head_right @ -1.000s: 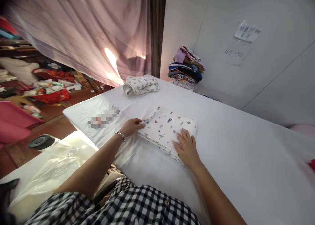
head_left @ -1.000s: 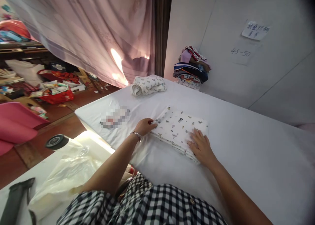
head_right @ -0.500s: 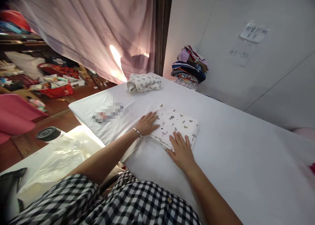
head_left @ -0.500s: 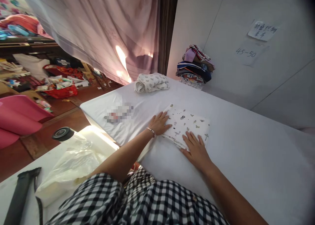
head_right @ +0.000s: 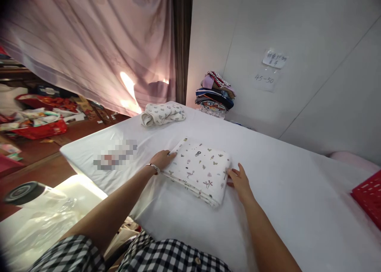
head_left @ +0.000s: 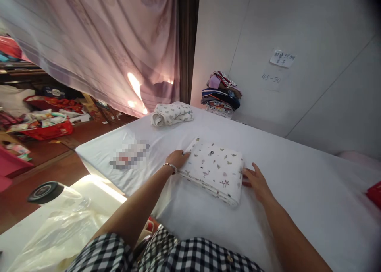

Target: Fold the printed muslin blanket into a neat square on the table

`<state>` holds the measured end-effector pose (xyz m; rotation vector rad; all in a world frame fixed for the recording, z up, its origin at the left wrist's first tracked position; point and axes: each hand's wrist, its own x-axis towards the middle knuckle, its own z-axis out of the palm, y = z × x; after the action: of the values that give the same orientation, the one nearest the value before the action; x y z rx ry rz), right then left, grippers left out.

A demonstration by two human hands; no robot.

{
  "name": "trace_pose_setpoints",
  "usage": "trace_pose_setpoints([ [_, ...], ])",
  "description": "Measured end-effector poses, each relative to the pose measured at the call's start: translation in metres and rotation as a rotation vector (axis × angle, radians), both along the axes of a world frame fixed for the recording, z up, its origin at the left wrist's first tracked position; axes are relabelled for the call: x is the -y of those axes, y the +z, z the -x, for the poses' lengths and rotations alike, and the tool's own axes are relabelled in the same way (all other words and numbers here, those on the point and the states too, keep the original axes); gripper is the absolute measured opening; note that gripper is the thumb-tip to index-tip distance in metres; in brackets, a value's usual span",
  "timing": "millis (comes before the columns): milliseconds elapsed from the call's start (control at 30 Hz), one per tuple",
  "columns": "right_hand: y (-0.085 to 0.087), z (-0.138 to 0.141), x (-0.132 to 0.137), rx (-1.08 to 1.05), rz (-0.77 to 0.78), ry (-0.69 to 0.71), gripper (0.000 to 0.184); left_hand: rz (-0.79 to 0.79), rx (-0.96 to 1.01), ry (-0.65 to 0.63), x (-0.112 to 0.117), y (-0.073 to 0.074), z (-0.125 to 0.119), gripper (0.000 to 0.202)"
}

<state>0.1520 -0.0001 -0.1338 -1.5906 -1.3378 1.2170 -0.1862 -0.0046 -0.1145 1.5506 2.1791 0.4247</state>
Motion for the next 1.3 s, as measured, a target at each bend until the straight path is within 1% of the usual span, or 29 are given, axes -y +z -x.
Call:
trace_pose_setpoints([
  [100,-0.001,0.009,-0.009,-0.057,0.044,0.032,0.095,0.04,-0.039,-0.022,-0.004,0.001,-0.001,0.057],
  [200,-0.002,0.02,-0.015,-0.042,0.058,-0.023,0.101,0.05,-0.047,-0.032,-0.004,0.001,-0.001,0.057],
  [300,0.002,0.02,-0.021,-0.142,-0.013,-0.079,0.099,0.016,-0.034,-0.01,-0.005,0.002,-0.003,0.054],
  [367,0.006,0.011,-0.026,-0.213,-0.114,-0.116,0.098,-0.037,-0.01,-0.011,-0.01,0.003,-0.011,0.052],
  [433,0.009,-0.004,-0.034,-0.219,-0.199,-0.168,0.098,-0.075,0.029,-0.033,-0.019,0.002,-0.025,0.05],
  [533,0.006,-0.03,-0.047,-0.099,-0.235,-0.308,0.098,-0.061,0.053,-0.056,-0.038,-0.003,-0.055,0.05],
  [600,-0.002,-0.043,-0.052,0.028,-0.214,-0.38,0.09,-0.039,0.033,-0.055,-0.049,-0.008,-0.073,0.051],
  [667,-0.012,-0.051,-0.052,0.106,-0.199,-0.388,0.075,-0.033,0.013,-0.05,-0.057,-0.013,-0.084,0.052],
  [733,-0.021,-0.053,-0.048,0.115,-0.213,-0.364,0.059,-0.037,-0.001,-0.051,-0.061,-0.016,-0.088,0.052],
  [800,-0.026,-0.054,-0.043,0.103,-0.238,-0.351,0.053,-0.033,0.014,-0.048,-0.063,-0.016,-0.085,0.053],
  [867,-0.026,-0.055,-0.037,0.081,-0.262,-0.36,0.051,-0.038,0.061,-0.035,-0.06,-0.015,-0.08,0.053],
  [900,-0.024,-0.056,-0.033,0.068,-0.279,-0.369,0.05,-0.065,0.084,-0.027,-0.057,-0.015,-0.077,0.053],
  [967,-0.017,-0.06,-0.023,0.027,-0.33,-0.371,0.044,-0.202,0.085,-0.034,-0.048,-0.012,-0.075,0.049],
  [1033,-0.009,-0.063,-0.008,-0.014,-0.38,-0.321,0.037,-0.428,0.023,-0.122,-0.033,-0.011,-0.077,0.042],
  [1100,-0.001,-0.065,0.01,-0.008,-0.409,-0.237,0.031,-0.631,-0.04,-0.298,-0.016,-0.01,-0.084,0.036],
  [1133,0.002,-0.066,0.019,0.027,-0.417,-0.196,0.029,-0.696,-0.056,-0.409,-0.007,-0.01,-0.09,0.034],
  [1167,0.003,-0.066,0.028,0.078,-0.427,-0.157,0.027,-0.734,-0.061,-0.52,0.0,-0.011,-0.097,0.032],
  [1233,0.004,-0.066,0.042,0.21,-0.449,-0.078,0.022,-0.76,-0.05,-0.707,0.011,-0.014,-0.115,0.029],
  [1300,0.0,-0.066,0.051,0.337,-0.448,0.0,0.02,-0.77,-0.035,-0.822,0.016,-0.018,-0.135,0.027],
])
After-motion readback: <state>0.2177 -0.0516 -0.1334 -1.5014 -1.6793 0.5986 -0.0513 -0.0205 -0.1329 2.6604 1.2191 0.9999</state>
